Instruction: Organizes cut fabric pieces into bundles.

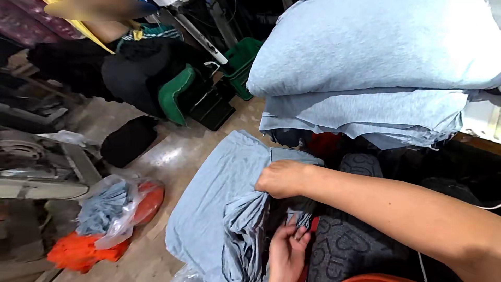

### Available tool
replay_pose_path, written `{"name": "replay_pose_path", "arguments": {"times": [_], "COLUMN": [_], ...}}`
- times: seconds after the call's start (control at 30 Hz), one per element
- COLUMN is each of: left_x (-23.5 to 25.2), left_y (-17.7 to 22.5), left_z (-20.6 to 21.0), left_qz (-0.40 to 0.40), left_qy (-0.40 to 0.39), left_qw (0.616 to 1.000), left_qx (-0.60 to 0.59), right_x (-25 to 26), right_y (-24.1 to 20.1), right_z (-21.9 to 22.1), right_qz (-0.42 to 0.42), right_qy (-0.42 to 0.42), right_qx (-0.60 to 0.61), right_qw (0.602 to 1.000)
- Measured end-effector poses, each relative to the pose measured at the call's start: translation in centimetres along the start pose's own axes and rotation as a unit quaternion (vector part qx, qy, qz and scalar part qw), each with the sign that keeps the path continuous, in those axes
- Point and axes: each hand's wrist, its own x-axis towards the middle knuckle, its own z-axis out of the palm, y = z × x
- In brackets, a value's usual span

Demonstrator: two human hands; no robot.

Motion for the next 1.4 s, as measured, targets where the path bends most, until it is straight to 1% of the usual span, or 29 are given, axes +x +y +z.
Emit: {"name": "replay_pose_path", "arguments": {"times": [0.03,0.1,0.17,0.2,0.23,0.3,0.37,0.43,0.47,0.53,0.57,0.63,0.67,0.7,0.73,0.77,0.83,0.9,0.97,1.0,1.03,1.07,1.13,1.2,1.23,1.27,1.33,1.37,1.4], "left_x": [0.4,0.9,0.6,0.4,0.2,0.6,1.1,0.6,-0.2,-1.9,-2.2,-1.4,-0.3,0.7,1.1,0.9,-0.3,-0.8,-0.4,-0.1,0.0,-0.2,-1.8,-3.6,-3.7,-3.3,-1.0,0.5,1.6], "left_y": [0.2,1.2,2.9,4.2,5.5,7.7,8.8,8.8,8.2,5.7,4.0,1.3,0.8,0.8,1.2,1.9,3.6,5.7,6.9,7.1,7.1,7.0,5.7,3.1,1.6,0.4,-0.3,0.1,0.6], "left_z": [1.4,3.0,2.1,1.4,0.8,-0.4,-0.9,-1.4,-1.9,-3.4,-4.2,-4.2,-3.3,-2.2,-1.1,-0.2,-0.2,-1.5,-2.6,-2.9,-3.0,-3.1,-3.7,-4.8,-5.2,-4.9,-2.6,-1.0,0.5], "left_qz": [-0.021,-0.037,-0.008,-0.003,-0.007,-0.023,-0.029,0.004,0.053,0.164,0.171,0.102,0.055,0.017,-0.009,-0.029,-0.022,-0.025,-0.019,-0.013,-0.005,0.006,0.064,0.153,0.169,0.161,0.09,0.045,0.0], "left_qy": [-0.012,-0.057,-0.129,-0.144,-0.153,-0.203,-0.278,-0.325,-0.315,-0.254,-0.197,-0.044,0.019,0.05,0.04,-0.001,-0.111,-0.167,-0.22,-0.239,-0.256,-0.266,-0.246,-0.208,-0.168,-0.109,-0.016,0.006,0.001], "left_qw": [1.0,0.995,0.975,0.973,0.976,0.976,0.96,0.945,0.947,0.952,0.965,0.994,0.996,0.996,0.998,1.0,0.989,0.981,0.973,0.968,0.965,0.963,0.967,0.965,0.971,0.981,0.993,0.993,0.994], "left_qx": [-0.001,0.078,0.178,0.182,0.152,0.077,0.011,-0.029,-0.024,0.037,0.027,-0.022,-0.061,-0.077,-0.047,0.007,0.097,0.091,0.073,0.068,0.058,0.04,-0.001,0.034,0.023,0.001,-0.075,-0.105,-0.108], "right_x": [0.4,0.4,-0.8,-1.6,-2.3,-2.8,-2.1,-0.7,0.0,1.2,1.6,2.3,2.5,2.5,2.3,1.7,-0.2,-2.1,-3.3,-3.4,-3.2,-2.8,-1.5,-0.1,0.5,1.0,1.6,1.8,1.8], "right_y": [-0.6,-1.1,-0.7,-0.2,0.2,0.6,0.4,1.2,1.3,0.7,0.1,-1.1,-1.6,-1.9,-2.0,-1.8,-0.6,0.8,0.9,0.5,0.2,0.2,0.6,-0.1,-0.6,-1.1,-2.2,-2.6,-2.6], "right_z": [-0.7,-1.3,-1.1,-0.8,0.0,1.6,2.6,2.9,2.5,0.7,-0.3,-1.8,-2.3,-2.6,-2.6,-2.5,-1.1,1.0,3.5,4.7,5.6,5.9,5.3,2.8,1.5,0.3,-1.0,-1.4,-1.5], "right_qz": [-0.001,-0.009,-0.005,0.011,0.036,0.091,0.123,0.081,0.052,-0.004,-0.02,-0.041,-0.046,-0.052,-0.054,-0.055,-0.049,-0.015,0.062,0.097,0.118,0.116,0.062,0.011,-0.007,-0.022,-0.036,-0.04,-0.042], "right_qy": [-0.009,-0.01,-0.011,-0.028,-0.054,-0.094,-0.033,0.033,0.045,0.063,0.06,0.049,0.036,0.03,0.026,0.029,0.042,0.023,-0.051,-0.061,-0.051,-0.025,0.034,0.05,0.048,0.04,0.001,-0.016,-0.027], "right_qx": [-0.006,-0.021,-0.021,-0.012,0.005,0.07,0.106,0.052,0.023,-0.008,-0.016,-0.024,-0.028,-0.033,-0.035,-0.034,-0.023,-0.003,0.048,0.075,0.09,0.078,0.013,-0.028,-0.037,-0.038,-0.042,-0.047,-0.05], "right_qw": [1.0,1.0,1.0,0.999,0.998,0.989,0.986,0.995,0.997,0.998,0.998,0.998,0.998,0.998,0.998,0.997,0.998,1.0,0.996,0.991,0.988,0.99,0.997,0.998,0.998,0.998,0.998,0.998,0.998]}}
